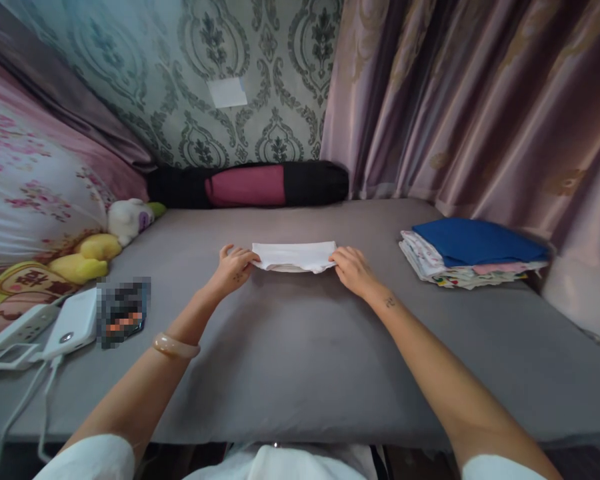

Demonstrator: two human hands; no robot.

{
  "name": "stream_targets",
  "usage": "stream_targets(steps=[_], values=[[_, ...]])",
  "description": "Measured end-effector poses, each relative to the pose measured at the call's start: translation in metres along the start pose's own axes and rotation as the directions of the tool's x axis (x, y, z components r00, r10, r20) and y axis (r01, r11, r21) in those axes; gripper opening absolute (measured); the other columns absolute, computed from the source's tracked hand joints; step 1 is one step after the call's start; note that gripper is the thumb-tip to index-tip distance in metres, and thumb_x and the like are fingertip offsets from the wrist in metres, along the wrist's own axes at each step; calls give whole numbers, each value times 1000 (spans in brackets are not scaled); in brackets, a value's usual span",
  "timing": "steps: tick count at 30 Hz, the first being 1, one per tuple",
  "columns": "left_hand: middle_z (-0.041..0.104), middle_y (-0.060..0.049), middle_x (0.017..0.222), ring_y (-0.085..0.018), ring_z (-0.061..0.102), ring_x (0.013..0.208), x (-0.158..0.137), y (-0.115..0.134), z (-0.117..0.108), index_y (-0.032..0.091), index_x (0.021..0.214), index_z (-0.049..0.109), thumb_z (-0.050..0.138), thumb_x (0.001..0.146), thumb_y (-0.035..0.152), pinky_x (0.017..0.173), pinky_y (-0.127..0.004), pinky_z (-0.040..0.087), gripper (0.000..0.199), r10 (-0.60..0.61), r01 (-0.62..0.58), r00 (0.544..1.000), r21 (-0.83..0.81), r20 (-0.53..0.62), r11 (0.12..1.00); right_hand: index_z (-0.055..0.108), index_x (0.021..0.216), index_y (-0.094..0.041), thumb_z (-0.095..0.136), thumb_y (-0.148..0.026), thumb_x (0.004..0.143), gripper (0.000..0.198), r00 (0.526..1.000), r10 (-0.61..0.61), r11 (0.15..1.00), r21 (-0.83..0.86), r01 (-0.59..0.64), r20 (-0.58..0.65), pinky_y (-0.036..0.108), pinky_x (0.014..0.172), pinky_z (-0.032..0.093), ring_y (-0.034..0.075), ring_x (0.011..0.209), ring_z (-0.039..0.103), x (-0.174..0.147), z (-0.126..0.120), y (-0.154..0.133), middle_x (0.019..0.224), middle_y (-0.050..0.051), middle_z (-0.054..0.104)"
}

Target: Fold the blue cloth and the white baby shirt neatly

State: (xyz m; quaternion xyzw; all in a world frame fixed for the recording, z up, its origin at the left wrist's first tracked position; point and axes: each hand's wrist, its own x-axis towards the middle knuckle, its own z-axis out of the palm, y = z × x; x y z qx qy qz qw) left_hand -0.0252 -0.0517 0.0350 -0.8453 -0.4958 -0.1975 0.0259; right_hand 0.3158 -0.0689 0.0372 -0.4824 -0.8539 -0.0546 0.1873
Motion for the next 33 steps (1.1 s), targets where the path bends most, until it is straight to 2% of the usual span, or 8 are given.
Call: stream_targets(steps=[6, 10, 13, 17, 21, 25, 29, 33], values=[[67, -5, 105, -21, 57, 101, -19, 3, 13, 26, 100, 63, 41, 76, 8, 110, -49, 20, 37, 8, -6, 994, -12, 110, 1000, 61, 100, -18, 44, -5, 83, 28, 995, -23, 999, 27, 20, 101, 32, 84, 37, 22, 96, 51, -22, 12, -8, 103, 7, 62], [66, -6, 106, -22, 57, 103, -29, 6, 12, 26, 98, 63, 42, 72, 7, 109, -51, 21, 39, 1, 3, 983, -21, 186, 1000, 61, 101, -18, 44, -2, 79, 32, 986, -16, 1000, 29, 11, 164, 31, 84, 37, 20, 96, 52, -31, 15, -11, 105, 7, 62], [67, -5, 100, -22, 59, 97, -29, 10, 6, 24, 89, 65, 44, 71, 11, 108, -52, 22, 31, -29, 39, 977, -46, 213, 998, 63, 93, -19, 48, -3, 73, 29, 978, 45, 999, 13, -48, 205, 30, 84, 37, 19, 93, 55, -27, 10, -15, 99, 5, 64], [69, -5, 91, -22, 61, 92, -12, 25, 9, 23, 83, 65, 44, 79, 17, 102, -47, 30, 22, -114, 124, 979, -47, 170, 991, 65, 79, -20, 47, -8, 79, 21, 969, 140, 990, 2, -143, 206, 30, 84, 38, 19, 88, 58, -3, 9, -27, 87, 4, 67], [67, -8, 112, -23, 58, 108, 17, 49, 30, 22, 105, 62, 41, 88, 21, 99, -44, 34, 27, -205, 206, 978, -33, 46, 978, 64, 106, -15, 43, -13, 87, 29, 977, 182, 982, 29, -186, 112, 32, 94, 38, 21, 107, 56, 33, 26, -48, 111, 9, 65], [53, -11, 137, -25, 44, 129, 43, 65, 54, 18, 125, 51, 38, 91, 21, 107, -49, 28, 37, -226, 228, 973, -23, 53, 974, 48, 133, -9, 36, -20, 93, 43, 972, 183, 982, 14, -187, 145, 42, 110, 25, 25, 135, 35, 60, 51, -65, 142, 15, 46], [42, -14, 147, -28, 29, 140, 56, 65, 71, 16, 135, 44, 32, 93, 23, 112, -56, 20, 45, -226, 225, 970, 16, 89, 974, 40, 140, -5, 29, -22, 95, 50, 962, 200, 979, 8, -205, 188, 50, 114, 16, 27, 141, 23, 71, 68, -70, 149, 16, 36], [41, -13, 148, -27, 26, 142, 55, 63, 83, 14, 139, 43, 25, 96, 29, 115, -54, 16, 49, -227, 222, 969, 63, 93, 973, 38, 143, -6, 25, -26, 97, 52, 952, 224, 973, 15, -232, 210, 49, 115, 13, 25, 142, 21, 72, 77, -68, 151, 14, 33]])
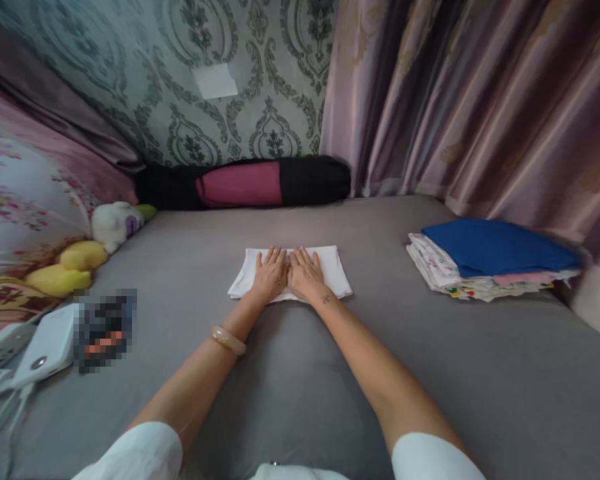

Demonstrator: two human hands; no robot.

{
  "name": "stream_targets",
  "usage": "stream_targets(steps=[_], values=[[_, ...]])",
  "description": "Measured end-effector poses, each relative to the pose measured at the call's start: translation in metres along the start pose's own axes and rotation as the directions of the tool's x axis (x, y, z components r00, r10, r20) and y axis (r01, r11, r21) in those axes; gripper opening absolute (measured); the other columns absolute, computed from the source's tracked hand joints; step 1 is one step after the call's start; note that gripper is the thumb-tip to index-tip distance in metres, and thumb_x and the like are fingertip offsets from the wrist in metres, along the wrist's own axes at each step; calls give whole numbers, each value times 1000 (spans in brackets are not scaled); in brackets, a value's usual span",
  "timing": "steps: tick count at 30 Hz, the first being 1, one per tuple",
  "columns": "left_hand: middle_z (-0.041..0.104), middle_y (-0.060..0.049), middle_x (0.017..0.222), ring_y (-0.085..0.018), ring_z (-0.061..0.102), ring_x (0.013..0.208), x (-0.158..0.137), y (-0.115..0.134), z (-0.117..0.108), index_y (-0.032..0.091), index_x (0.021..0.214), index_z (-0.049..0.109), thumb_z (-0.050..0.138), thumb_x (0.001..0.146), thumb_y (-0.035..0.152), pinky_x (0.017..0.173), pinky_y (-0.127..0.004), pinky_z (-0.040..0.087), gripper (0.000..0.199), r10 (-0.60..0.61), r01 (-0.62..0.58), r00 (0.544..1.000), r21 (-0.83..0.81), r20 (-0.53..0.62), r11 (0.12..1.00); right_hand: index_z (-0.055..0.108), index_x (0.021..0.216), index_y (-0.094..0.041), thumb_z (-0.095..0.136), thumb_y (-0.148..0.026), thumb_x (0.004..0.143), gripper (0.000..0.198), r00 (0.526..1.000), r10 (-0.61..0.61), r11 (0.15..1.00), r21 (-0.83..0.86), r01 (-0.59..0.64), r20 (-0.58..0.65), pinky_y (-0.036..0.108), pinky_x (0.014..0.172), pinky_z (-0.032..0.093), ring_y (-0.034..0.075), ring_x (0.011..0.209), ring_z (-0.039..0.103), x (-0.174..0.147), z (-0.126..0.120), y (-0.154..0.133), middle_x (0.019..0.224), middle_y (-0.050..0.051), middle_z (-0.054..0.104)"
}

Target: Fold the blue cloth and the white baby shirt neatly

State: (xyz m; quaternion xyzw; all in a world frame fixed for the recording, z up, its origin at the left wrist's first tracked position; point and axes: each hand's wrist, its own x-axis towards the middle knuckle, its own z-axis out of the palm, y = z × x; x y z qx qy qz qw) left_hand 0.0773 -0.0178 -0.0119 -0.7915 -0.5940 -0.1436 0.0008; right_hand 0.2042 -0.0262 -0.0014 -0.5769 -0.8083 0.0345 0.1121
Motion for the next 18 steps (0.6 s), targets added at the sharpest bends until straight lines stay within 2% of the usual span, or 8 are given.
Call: stream_targets(steps=[4, 9, 18], values=[[42, -11, 148, -27, 30, 140, -2, 0, 7, 14, 139, 44, 21, 97, 33, 114, -53, 18, 52, -37, 37, 999, 16, 29, 999, 37, 144, -8, 25, -28, 97, 53, 999, 24, 1000, 12, -24, 32, 47, 116, 12, 23, 142, 21, -1, 4, 2, 152, 11, 31], [42, -10, 148, -30, 33, 138, -1, -2, 6, 18, 140, 45, 25, 96, 37, 112, -55, 22, 51, -78, 78, 996, 5, 49, 997, 39, 144, -11, 26, -30, 96, 53, 998, 51, 999, 16, -52, 29, 47, 115, 14, 24, 141, 25, -1, 4, 2, 152, 8, 33], [41, -14, 148, -32, 32, 138, -3, -16, 2, 16, 139, 46, 27, 95, 48, 114, -51, 21, 58, -201, 201, 979, 5, 25, 980, 37, 145, -9, 24, -32, 97, 54, 979, 203, 979, -6, -203, 3, 47, 115, 14, 26, 141, 24, -4, 4, 16, 152, 9, 34]])
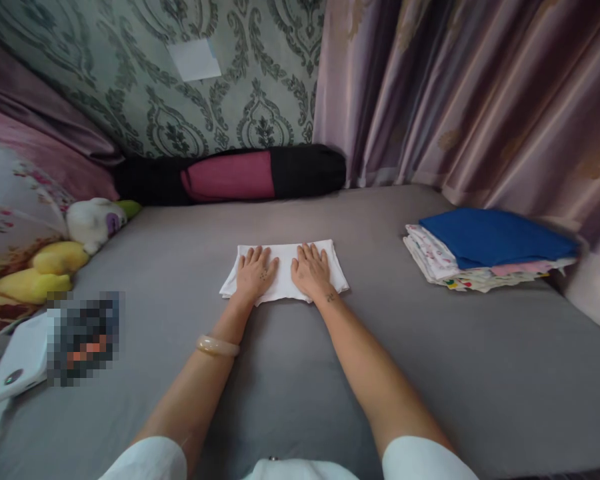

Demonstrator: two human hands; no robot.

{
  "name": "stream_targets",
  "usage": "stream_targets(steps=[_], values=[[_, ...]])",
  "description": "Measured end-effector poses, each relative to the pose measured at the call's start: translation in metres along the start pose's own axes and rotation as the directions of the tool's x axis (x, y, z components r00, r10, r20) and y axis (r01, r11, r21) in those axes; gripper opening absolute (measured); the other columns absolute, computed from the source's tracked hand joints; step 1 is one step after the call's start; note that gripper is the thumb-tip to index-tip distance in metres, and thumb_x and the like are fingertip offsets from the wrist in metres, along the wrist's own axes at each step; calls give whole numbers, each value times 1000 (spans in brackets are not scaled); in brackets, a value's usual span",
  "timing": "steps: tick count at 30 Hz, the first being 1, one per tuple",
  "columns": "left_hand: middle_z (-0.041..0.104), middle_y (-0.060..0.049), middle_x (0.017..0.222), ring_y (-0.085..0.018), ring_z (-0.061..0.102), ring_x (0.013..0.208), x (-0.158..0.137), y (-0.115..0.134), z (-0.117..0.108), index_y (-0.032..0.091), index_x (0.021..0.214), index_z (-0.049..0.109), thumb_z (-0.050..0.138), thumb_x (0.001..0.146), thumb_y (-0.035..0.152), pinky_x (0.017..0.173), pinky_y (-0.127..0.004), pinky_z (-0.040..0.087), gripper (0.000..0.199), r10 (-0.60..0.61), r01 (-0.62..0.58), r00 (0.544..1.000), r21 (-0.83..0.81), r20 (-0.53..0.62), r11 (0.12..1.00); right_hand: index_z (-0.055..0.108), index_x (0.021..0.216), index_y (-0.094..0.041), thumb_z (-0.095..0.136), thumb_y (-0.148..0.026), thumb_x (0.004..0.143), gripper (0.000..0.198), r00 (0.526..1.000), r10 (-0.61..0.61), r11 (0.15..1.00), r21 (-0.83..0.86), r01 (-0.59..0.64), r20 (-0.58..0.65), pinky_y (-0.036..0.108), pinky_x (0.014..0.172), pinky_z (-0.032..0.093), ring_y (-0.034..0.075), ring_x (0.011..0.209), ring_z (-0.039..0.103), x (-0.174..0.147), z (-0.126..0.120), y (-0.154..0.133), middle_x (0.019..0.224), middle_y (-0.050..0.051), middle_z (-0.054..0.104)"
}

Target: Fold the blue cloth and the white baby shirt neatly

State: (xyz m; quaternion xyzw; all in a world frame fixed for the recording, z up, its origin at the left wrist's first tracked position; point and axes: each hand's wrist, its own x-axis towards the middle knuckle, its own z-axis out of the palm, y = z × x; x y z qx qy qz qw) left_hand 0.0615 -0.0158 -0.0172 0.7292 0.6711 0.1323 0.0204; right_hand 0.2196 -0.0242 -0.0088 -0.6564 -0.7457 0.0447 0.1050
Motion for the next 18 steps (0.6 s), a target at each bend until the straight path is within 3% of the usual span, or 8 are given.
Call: stream_targets(steps=[8, 18], values=[[42, -18, 146, -34, 30, 139, -1, -9, -1, 10, 137, 47, 28, 95, 49, 113, -52, 21, 60, -93, 95, 994, 13, -64, 995, 36, 144, -3, 25, -35, 97, 57, 995, 95, 995, -27, -96, -31, 45, 115, 14, 26, 141, 23, -1, 0, 13, 151, 14, 34], [45, -16, 145, -33, 40, 133, -1, -15, -10, 11, 135, 49, 27, 96, 45, 106, -48, 33, 57, -197, 199, 975, 16, -100, 980, 36, 144, -3, 22, -32, 97, 57, 979, 201, 979, -37, -202, -33, 44, 114, 19, 26, 142, 21, -1, -6, 21, 151, 13, 33]])
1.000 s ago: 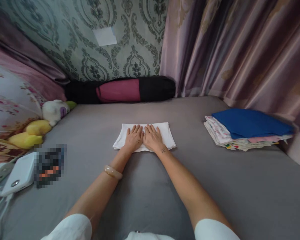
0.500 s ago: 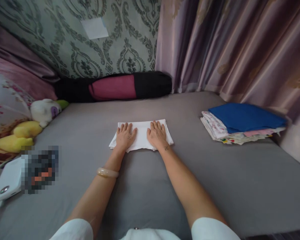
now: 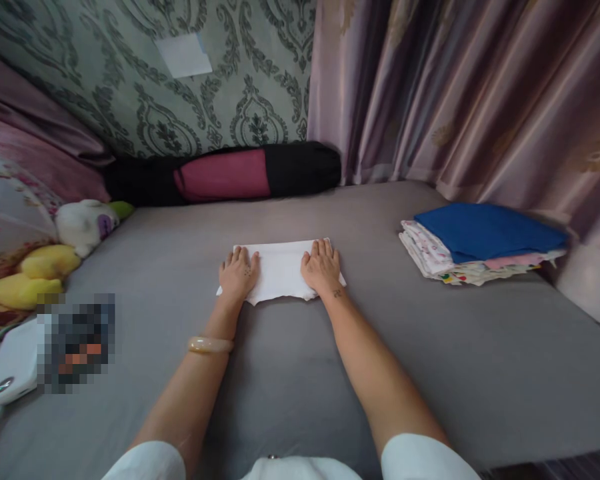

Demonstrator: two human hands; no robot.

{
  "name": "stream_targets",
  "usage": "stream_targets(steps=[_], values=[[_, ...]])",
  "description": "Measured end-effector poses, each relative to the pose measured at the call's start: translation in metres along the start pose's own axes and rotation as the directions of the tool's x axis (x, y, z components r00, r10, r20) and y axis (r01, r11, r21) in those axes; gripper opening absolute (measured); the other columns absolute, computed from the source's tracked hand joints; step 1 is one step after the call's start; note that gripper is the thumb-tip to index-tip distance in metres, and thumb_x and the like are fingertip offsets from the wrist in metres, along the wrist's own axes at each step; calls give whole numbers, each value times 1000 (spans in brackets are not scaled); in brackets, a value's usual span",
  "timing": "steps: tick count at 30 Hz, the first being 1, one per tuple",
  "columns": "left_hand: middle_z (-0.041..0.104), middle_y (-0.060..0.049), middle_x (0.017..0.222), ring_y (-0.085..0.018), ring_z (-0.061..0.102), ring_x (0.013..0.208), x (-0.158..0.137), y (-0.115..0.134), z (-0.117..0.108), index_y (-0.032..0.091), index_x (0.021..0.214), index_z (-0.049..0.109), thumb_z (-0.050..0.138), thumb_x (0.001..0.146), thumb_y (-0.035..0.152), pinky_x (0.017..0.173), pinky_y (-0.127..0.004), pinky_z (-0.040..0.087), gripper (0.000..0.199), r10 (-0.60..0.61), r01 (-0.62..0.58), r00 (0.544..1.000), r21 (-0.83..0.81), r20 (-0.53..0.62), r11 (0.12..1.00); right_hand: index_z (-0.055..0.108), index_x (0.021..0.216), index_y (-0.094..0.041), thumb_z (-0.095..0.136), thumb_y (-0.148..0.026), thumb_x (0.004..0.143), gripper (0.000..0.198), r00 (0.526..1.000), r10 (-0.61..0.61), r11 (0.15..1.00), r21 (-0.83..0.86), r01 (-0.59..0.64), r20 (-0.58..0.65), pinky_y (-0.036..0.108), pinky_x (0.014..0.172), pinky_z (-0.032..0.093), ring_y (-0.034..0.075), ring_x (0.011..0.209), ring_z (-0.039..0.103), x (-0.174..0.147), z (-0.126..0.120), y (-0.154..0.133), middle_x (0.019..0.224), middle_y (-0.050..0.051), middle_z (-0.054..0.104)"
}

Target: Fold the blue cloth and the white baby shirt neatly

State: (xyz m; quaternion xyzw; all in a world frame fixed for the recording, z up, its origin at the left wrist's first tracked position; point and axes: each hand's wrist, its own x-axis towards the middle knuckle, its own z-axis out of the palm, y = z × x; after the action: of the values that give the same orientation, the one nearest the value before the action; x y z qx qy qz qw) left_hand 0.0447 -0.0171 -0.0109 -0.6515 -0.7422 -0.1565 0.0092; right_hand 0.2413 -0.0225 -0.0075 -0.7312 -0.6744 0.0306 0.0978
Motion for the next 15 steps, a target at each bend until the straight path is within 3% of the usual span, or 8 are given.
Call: stream_targets(steps=[6, 15], values=[[42, -11, 148, -31, 38, 135, 2, -16, -3, 17, 139, 45, 24, 96, 45, 109, -51, 30, 55, 90, -90, 994, -4, 60, 996, 33, 146, -6, 20, -34, 97, 57, 1000, 7, 1000, -18, -7, 28, 45, 113, 20, 26, 140, 24, 4, 1, 14, 153, 13, 29], [38, -8, 151, -30, 32, 139, 9, -44, 0, 22, 141, 43, 26, 96, 44, 113, -52, 23, 53, 182, -163, 971, -128, 157, 978, 24, 150, -12, 14, -40, 98, 60, 976, -156, 988, 48, 150, 155, 48, 116, 14, 23, 144, 16, 14, 1, 49, 157, 7, 17]])
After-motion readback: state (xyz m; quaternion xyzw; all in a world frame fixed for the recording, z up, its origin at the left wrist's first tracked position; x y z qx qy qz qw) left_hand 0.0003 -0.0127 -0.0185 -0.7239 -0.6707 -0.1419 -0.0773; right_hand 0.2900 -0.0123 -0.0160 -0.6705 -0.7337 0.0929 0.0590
